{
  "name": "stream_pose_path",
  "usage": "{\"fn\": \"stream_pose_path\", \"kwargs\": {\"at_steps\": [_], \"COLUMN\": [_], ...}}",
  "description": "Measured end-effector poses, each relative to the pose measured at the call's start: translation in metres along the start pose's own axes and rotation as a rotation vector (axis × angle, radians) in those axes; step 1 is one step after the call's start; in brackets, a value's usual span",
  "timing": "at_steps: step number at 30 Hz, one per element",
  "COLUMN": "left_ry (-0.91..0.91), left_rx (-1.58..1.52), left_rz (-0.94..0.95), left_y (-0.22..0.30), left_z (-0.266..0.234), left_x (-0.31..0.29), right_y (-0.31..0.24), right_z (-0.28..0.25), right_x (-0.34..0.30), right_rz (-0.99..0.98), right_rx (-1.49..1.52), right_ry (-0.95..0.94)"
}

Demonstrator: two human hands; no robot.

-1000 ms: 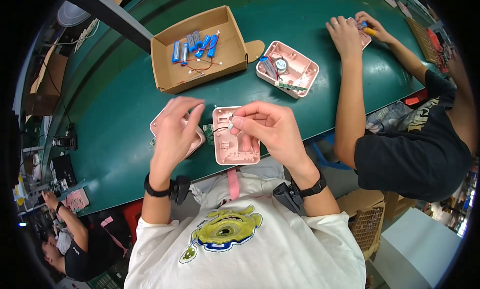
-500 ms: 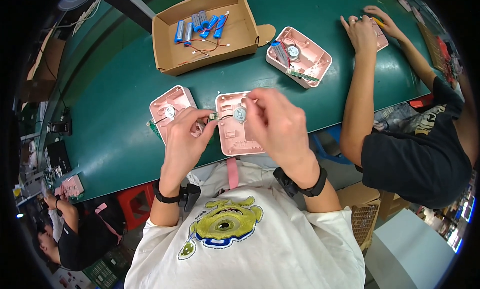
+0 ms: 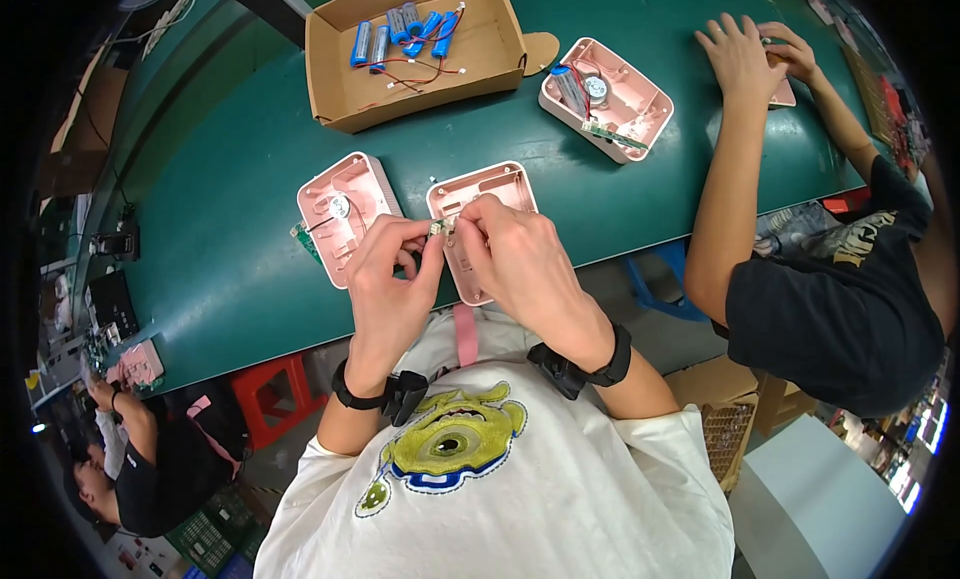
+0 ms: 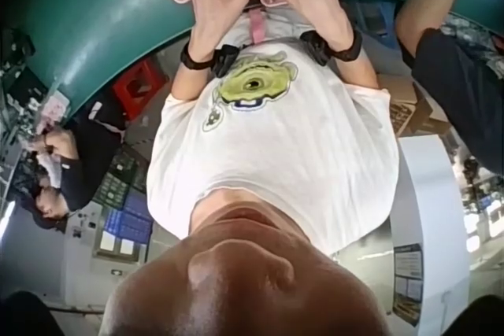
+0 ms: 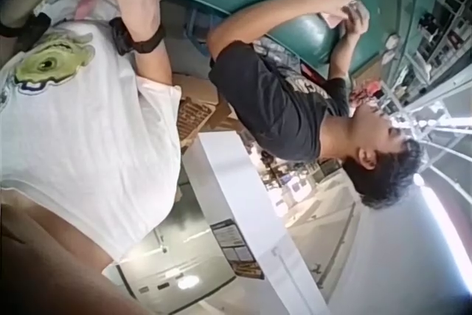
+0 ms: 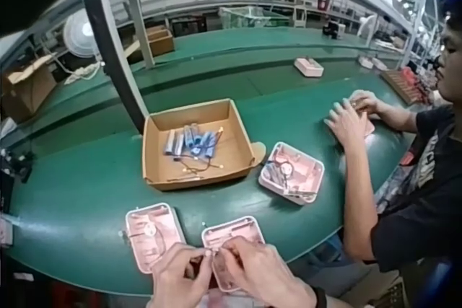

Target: The person assembles electronic devices by connecting batteries to circuit boards inside pink plastic housings. For each unit, they plug the battery connector into the board, press the battery into place, and set the housing aside to repeat the process.

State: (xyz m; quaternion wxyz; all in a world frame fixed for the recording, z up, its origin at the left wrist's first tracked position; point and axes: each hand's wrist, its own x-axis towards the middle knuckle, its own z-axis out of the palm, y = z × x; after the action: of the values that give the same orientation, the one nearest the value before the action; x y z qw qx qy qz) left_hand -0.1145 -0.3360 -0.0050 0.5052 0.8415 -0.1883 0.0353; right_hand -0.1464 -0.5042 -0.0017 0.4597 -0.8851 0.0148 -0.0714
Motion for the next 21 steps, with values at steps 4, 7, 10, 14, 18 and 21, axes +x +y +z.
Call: {"fn": "stream_pose_path", "kwargs": {"at_steps": [4, 7, 10, 14, 18, 21], "left_ry": [-0.013, -0.007, 0.012, 0.025, 0.033, 0.035], "left_rx": [-0.019, -0.029, -0.046, -0.048, -0.078, -0.096], "left_rz": [-0.043, -0.005, -0.006, 0.007, 0.017, 0.021], "left_y": [-0.0021, -0.0034, -0.0009, -0.0003, -0.0030, -0.0036], "left_z": [0.0004, 0.0018, 0.0042, 0.0073, 0.0084, 0.0095], "left_x": [-0.0014, -0.0008, -0.0018, -0.0040, -0.0038, -0.0024], "right_y": [-0.0014, -0.0012, -0.0006, -0.0021, -0.0010, -0.0010], "right_z": [0.0026, 0.0047, 0.0058, 0.0065, 0.0084, 0.0107], "right_x": [-0.0002, -0.0014, -0.0008, 0.0001, 0.0015, 0.0025], "right_rz": [-0.055, -0.092, -0.088, -0.076, -0.082, -0.095], "right_rx": [-0.060, -0.076, -0.069, -0.054, -0.045, -0.062], "right_ry": [0.022, 0.039, 0.039, 0.036, 0.048, 0.061]}}
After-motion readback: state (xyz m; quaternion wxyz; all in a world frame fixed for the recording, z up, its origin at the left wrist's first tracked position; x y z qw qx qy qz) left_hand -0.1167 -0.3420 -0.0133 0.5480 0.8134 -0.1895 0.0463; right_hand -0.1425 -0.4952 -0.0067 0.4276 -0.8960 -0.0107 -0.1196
